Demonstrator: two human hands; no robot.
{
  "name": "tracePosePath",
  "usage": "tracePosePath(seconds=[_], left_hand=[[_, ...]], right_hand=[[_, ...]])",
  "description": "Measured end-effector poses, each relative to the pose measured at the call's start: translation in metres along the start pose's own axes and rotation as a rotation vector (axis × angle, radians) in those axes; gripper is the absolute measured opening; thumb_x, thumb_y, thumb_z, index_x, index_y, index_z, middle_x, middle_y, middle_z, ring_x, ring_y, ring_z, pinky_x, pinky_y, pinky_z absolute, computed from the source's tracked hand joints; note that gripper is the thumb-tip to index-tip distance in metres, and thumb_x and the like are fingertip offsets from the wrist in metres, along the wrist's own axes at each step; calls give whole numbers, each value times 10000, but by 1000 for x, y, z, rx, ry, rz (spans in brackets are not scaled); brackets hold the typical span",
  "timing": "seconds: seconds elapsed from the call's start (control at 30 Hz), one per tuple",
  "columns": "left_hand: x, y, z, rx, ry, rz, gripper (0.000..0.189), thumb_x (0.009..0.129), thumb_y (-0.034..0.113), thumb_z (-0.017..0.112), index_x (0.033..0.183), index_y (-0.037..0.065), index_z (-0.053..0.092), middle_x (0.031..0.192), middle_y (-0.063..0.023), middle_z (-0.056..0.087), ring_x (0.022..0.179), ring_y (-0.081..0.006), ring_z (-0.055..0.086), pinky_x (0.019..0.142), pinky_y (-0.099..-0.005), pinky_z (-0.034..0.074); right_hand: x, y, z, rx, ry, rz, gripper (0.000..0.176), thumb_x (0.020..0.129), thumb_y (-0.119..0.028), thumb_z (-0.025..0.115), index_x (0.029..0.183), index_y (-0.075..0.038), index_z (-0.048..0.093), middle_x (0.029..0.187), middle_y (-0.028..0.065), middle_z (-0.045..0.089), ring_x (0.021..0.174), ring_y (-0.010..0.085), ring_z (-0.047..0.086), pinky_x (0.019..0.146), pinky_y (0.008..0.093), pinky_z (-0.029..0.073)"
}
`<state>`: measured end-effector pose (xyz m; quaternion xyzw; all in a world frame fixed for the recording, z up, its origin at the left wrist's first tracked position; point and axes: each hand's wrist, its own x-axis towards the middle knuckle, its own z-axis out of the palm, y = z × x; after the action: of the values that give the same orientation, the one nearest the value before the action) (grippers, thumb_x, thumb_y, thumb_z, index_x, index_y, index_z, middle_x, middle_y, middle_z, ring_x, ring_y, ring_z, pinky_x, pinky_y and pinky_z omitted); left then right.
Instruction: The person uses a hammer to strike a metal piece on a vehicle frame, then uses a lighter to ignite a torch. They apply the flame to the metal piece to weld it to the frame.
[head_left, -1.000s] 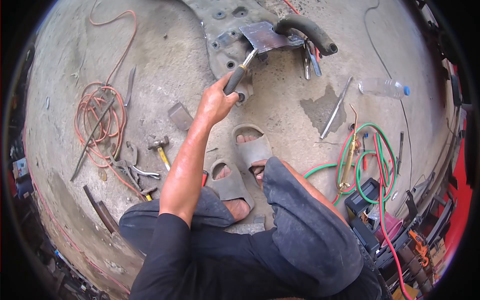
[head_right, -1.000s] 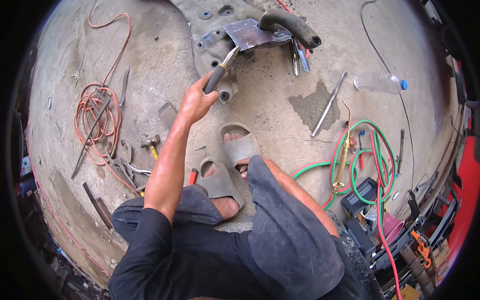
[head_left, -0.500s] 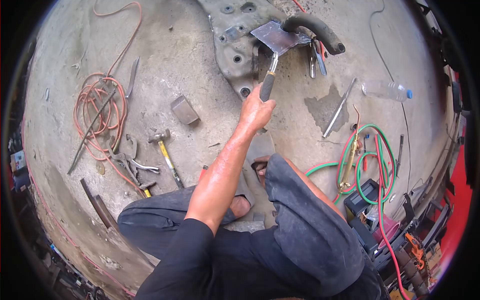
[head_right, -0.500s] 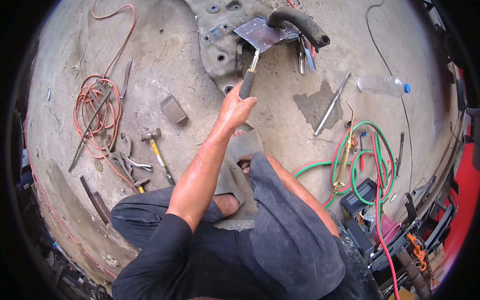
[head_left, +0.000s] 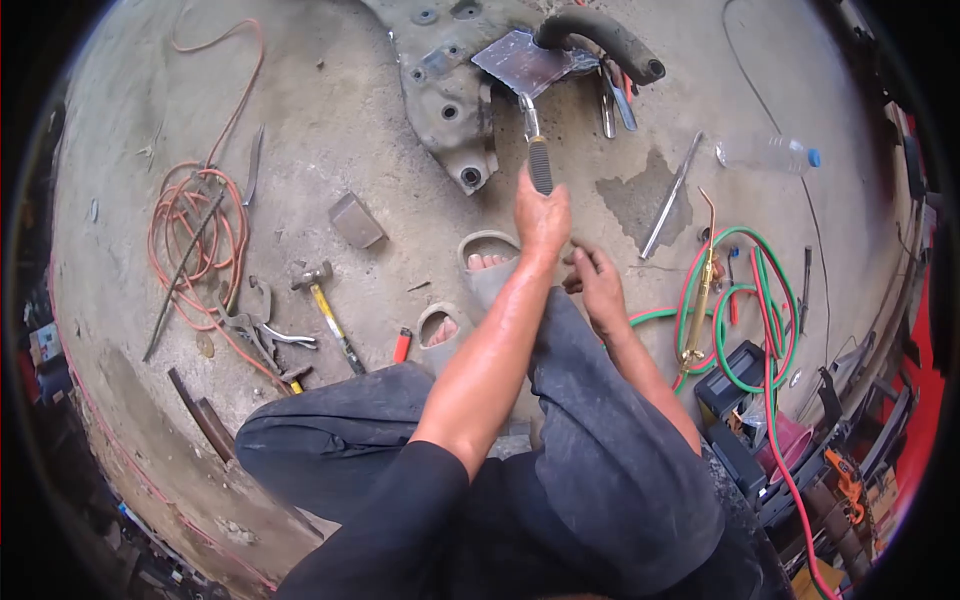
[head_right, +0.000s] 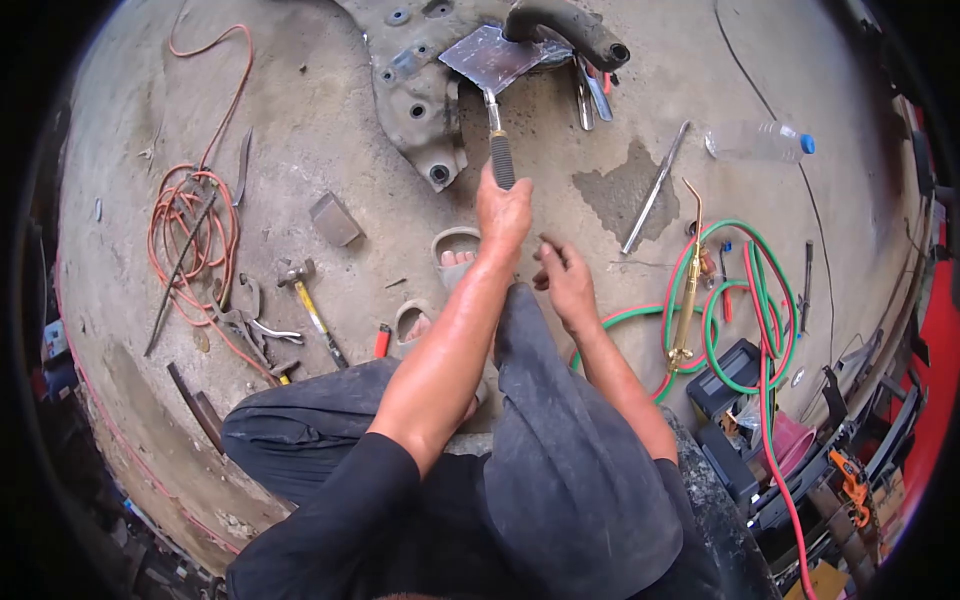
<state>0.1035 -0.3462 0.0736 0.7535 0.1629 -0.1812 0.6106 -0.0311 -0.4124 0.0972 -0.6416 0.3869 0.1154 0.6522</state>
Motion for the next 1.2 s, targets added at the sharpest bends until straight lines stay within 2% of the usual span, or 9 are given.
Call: tracePosePath(seconds=[0.03, 0.17, 0.3, 0.4, 0.63, 0.83, 1.03, 1.13, 1.2], left_hand=[[7, 1, 19, -46, 71, 3, 596, 827, 148, 669, 1397, 16, 555, 1044, -128, 685, 957, -266, 663, 908, -394, 514], [40, 43, 40, -200, 173, -102, 690, 841, 147, 627, 1495, 20, 450, 1297, -256, 635, 1220, -413, 619, 1064, -459, 448], [54, 27, 8, -64, 119, 8, 618, 844, 157, 634, 1426, 0, 503, 1083, -168, 655, 1000, -293, 645, 940, -418, 496], [29, 23, 8, -147, 72, -13, 702, 877, 160, 654, 1518, 8, 413, 1381, -266, 584, 1278, -407, 584, 1109, -453, 417], [24, -35, 85, -219, 57, -41, 852, 946, 270, 754, 1590, 5, 263, 1466, -263, 487, 1381, -371, 471, 1167, -429, 338], [33, 3, 98, -243, 173, -51, 744, 929, 236, 755, 1452, -85, 335, 1316, -317, 540, 1269, -453, 535, 1114, -479, 382], [45, -15, 78, -94, 13, -20, 721, 892, 230, 767, 1398, -81, 360, 1261, -324, 582, 1195, -478, 585, 1046, -499, 436], [53, -22, 66, -69, -48, -22, 759, 876, 297, 794, 1394, -79, 387, 1295, -329, 579, 1225, -473, 581, 1057, -490, 441], [60, -27, 60, 9, -101, -35, 749, 867, 367, 811, 1355, -60, 437, 1199, -259, 630, 1118, -375, 634, 981, -450, 489]], right_hand=[[12, 0, -4, 91, 48, -33, 465, 1087, -337, 548, 1417, -12, 588, 1134, 122, 684, 893, 149, 655, 767, 298, 562], [38, -31, -25, 149, 114, -150, 546, 1097, -442, 517, 1449, -27, 558, 1291, 147, 630, 980, 174, 651, 787, 319, 580], [47, -29, -28, 70, 71, -107, 518, 1088, -403, 545, 1434, -19, 572, 1243, 131, 656, 970, 179, 663, 786, 317, 579], [33, -7, -24, -46, 9, -33, 470, 1073, -346, 581, 1401, -11, 601, 1191, 121, 682, 956, 177, 669, 790, 313, 576], [-26, 34, -54, -280, -60, 74, 411, 1035, -263, 639, 1358, -8, 637, 1136, 117, 714, 918, 172, 677, 793, 316, 568], [-32, 64, -73, -292, -24, 57, 397, 1013, -244, 688, 1339, -20, 650, 1097, 105, 711, 923, 142, 667, 795, 300, 555], [-16, 31, -67, -215, -41, 203, 397, 1020, -251, 679, 1337, -14, 650, 1121, 112, 716, 941, 160, 679, 798, 311, 566], [-7, 26, -66, -205, -18, 90, 393, 1024, -253, 673, 1334, -12, 651, 1104, 103, 716, 929, 154, 674, 782, 307, 566], [-2, 22, -68, -281, 15, 22, 417, 993, -246, 704, 1335, -14, 648, 1134, 132, 704, 933, 186, 685, 813, 330, 566]])
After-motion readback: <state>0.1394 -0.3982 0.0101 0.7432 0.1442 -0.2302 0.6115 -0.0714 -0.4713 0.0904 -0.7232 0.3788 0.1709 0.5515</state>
